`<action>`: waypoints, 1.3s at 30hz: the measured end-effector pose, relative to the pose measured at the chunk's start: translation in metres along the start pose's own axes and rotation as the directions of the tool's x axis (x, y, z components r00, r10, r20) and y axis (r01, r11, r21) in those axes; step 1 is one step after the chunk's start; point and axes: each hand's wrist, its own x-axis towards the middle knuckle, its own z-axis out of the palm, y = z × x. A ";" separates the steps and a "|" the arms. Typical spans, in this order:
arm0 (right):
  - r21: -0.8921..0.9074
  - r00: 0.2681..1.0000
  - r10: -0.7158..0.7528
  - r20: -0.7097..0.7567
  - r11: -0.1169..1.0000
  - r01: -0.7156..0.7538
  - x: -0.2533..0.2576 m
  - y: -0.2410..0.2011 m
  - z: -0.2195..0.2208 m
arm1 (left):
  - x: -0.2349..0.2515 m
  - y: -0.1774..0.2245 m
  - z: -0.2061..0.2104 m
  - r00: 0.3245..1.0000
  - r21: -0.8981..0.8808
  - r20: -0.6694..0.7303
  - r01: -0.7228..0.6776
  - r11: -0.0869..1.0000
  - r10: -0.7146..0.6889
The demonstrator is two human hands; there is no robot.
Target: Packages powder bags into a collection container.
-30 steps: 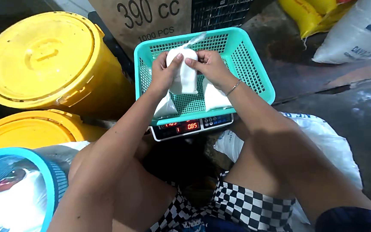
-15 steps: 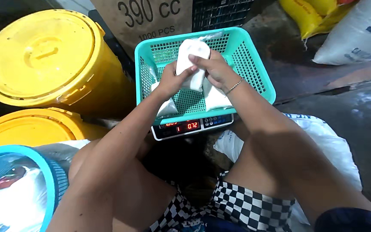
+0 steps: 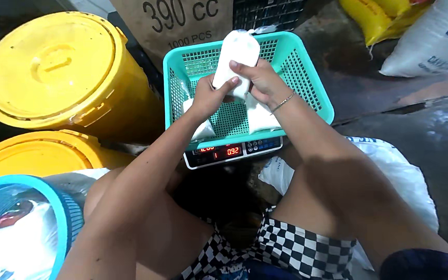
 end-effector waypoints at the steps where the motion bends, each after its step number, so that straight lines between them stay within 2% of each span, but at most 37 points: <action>1: -0.003 1.000 -0.001 -0.011 1.000 0.001 0.000 0.001 0.002 | 0.000 0.001 -0.002 1.000 0.047 0.021 -0.007 0.999 0.006; 4: 0.041 1.000 -0.007 -0.021 0.999 0.008 -0.003 -0.005 0.007 | -0.002 0.008 -0.005 0.995 0.053 0.094 -0.046 0.998 0.041; 7: 0.127 0.997 -0.037 0.070 0.991 0.028 -0.002 -0.011 0.007 | -0.006 0.019 0.007 0.998 -0.198 0.032 0.059 0.978 -0.053; 9: -0.033 0.997 -0.075 -0.005 0.997 0.075 -0.005 -0.012 0.016 | -0.007 0.023 0.018 0.997 -0.410 0.010 0.079 0.909 -0.082; 11: -0.318 0.988 -0.145 -0.043 0.940 0.124 -0.018 -0.008 0.034 | -0.001 0.023 0.026 0.999 -0.573 -0.048 -0.045 0.819 0.022; 13: -0.479 0.980 -0.196 -0.031 0.864 0.158 -0.023 0.001 0.043 | 0.006 0.016 0.023 0.991 -0.644 -0.082 -0.133 0.753 0.105; 15: -0.481 0.961 -0.272 -0.050 0.850 0.216 -0.012 0.010 0.041 | 0.004 0.008 0.025 0.988 -0.573 -0.080 -0.155 0.805 0.133; 17: -0.362 0.955 -0.290 -0.067 0.899 0.247 -0.002 0.020 0.035 | -0.003 -0.002 0.030 0.994 -0.508 -0.034 -0.110 0.854 0.108; 20: -0.331 0.950 -0.313 0.010 0.895 0.299 -0.011 0.036 0.045 | 0.003 -0.009 0.027 0.994 -0.566 -0.113 -0.058 0.823 -0.008; 22: -0.327 0.940 -0.332 0.081 0.882 0.340 -0.015 0.043 0.050 | 0.007 -0.010 0.022 0.991 -0.611 -0.132 -0.065 0.789 -0.021; 26: -0.220 0.965 -0.263 -0.022 0.942 0.252 -0.006 0.026 0.046 | -0.006 0.007 0.028 0.996 -0.499 -0.091 -0.068 0.864 0.025; 29: -0.248 0.950 -0.309 0.035 0.919 0.308 -0.025 0.026 0.056 | 0.001 0.013 0.022 0.989 -0.519 -0.131 -0.127 0.845 0.069; 31: -0.258 0.944 -0.323 0.066 0.908 0.329 -0.026 0.024 0.055 | 0.000 0.018 0.024 0.988 -0.508 -0.150 -0.107 0.855 0.035; 33: -0.226 0.957 -0.292 -0.003 0.932 0.283 -0.018 0.018 0.050 | -0.008 0.020 0.029 0.994 -0.445 -0.112 -0.050 0.894 -0.001; 35: -0.191 0.958 -0.288 0.000 0.940 0.283 -0.024 0.013 0.050 | 0.000 0.005 0.017 0.993 -0.459 -0.016 -0.113 0.881 0.119; 37: -0.181 0.945 -0.325 0.039 0.928 0.326 -0.038 0.011 0.056 | 0.027 -0.028 -0.006 0.925 -0.572 0.104 -0.245 0.783 0.366; 38: -0.168 0.939 -0.336 0.069 0.924 0.343 -0.040 0.009 0.056 | 0.032 -0.031 -0.008 0.906 -0.594 0.093 -0.282 0.753 0.413; 39: -0.152 0.940 -0.330 0.090 0.928 0.340 -0.038 0.005 0.054 | 0.028 -0.024 -0.004 0.912 -0.568 0.065 -0.299 0.766 0.404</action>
